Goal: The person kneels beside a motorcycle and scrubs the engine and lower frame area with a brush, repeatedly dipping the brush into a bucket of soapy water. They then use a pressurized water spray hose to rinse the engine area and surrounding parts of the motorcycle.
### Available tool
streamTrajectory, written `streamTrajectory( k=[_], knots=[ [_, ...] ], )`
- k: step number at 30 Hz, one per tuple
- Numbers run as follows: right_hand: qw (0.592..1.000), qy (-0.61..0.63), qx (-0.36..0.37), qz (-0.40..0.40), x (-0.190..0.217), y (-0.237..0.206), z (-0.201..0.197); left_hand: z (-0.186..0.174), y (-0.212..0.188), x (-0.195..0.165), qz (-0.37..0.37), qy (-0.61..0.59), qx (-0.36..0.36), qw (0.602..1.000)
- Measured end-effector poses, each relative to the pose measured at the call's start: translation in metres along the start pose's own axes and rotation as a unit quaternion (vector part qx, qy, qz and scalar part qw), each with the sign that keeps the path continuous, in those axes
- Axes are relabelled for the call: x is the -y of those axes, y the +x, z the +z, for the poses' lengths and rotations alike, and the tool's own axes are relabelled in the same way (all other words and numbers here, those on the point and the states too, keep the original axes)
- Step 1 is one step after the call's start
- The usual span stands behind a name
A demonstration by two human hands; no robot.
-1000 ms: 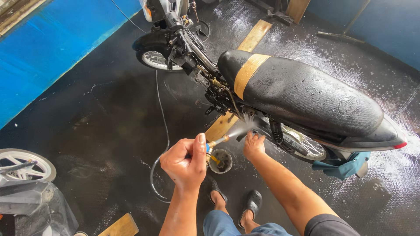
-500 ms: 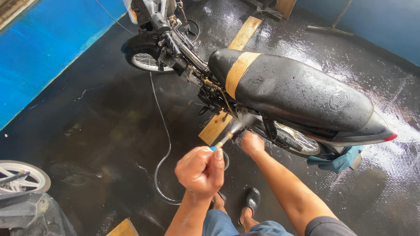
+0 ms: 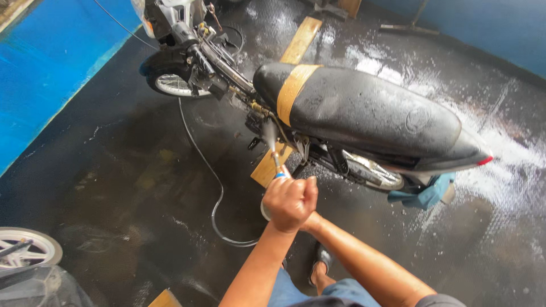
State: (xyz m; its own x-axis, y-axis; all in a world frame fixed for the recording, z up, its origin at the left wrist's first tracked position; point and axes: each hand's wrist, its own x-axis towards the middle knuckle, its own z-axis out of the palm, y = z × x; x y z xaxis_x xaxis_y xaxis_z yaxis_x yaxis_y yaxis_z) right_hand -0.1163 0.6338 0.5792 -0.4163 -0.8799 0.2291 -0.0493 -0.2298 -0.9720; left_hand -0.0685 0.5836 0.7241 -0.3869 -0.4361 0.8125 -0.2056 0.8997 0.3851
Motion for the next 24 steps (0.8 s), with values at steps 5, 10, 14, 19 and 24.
streamTrajectory(
  k=[5, 10, 14, 19, 24],
  knots=[
    [0.946, 0.315, -0.073, -0.025, -0.011, -0.025, 0.009, 0.005, -0.011, -0.033, 0.013, -0.135, -0.032, 0.990],
    [0.802, 0.572, -0.094, -0.143, -0.010, -0.028, 0.021, 0.005, -0.019, -0.014, 0.055, -0.286, 0.350, 0.890],
    [0.615, 0.685, -0.177, -0.347, -0.022, -0.019, 0.045, -0.002, -0.030, 0.006, 0.040, -0.342, 0.420, 0.839],
    [0.810, 0.582, -0.072, -0.031, -0.052, -0.060, 0.023, -0.019, -0.064, 0.001, -0.070, -0.373, 0.259, 0.888],
    [0.879, 0.443, -0.173, -0.020, -0.072, -0.081, 0.023, -0.002, -0.059, 0.027, -0.025, -0.367, 0.635, 0.679]
  ],
)
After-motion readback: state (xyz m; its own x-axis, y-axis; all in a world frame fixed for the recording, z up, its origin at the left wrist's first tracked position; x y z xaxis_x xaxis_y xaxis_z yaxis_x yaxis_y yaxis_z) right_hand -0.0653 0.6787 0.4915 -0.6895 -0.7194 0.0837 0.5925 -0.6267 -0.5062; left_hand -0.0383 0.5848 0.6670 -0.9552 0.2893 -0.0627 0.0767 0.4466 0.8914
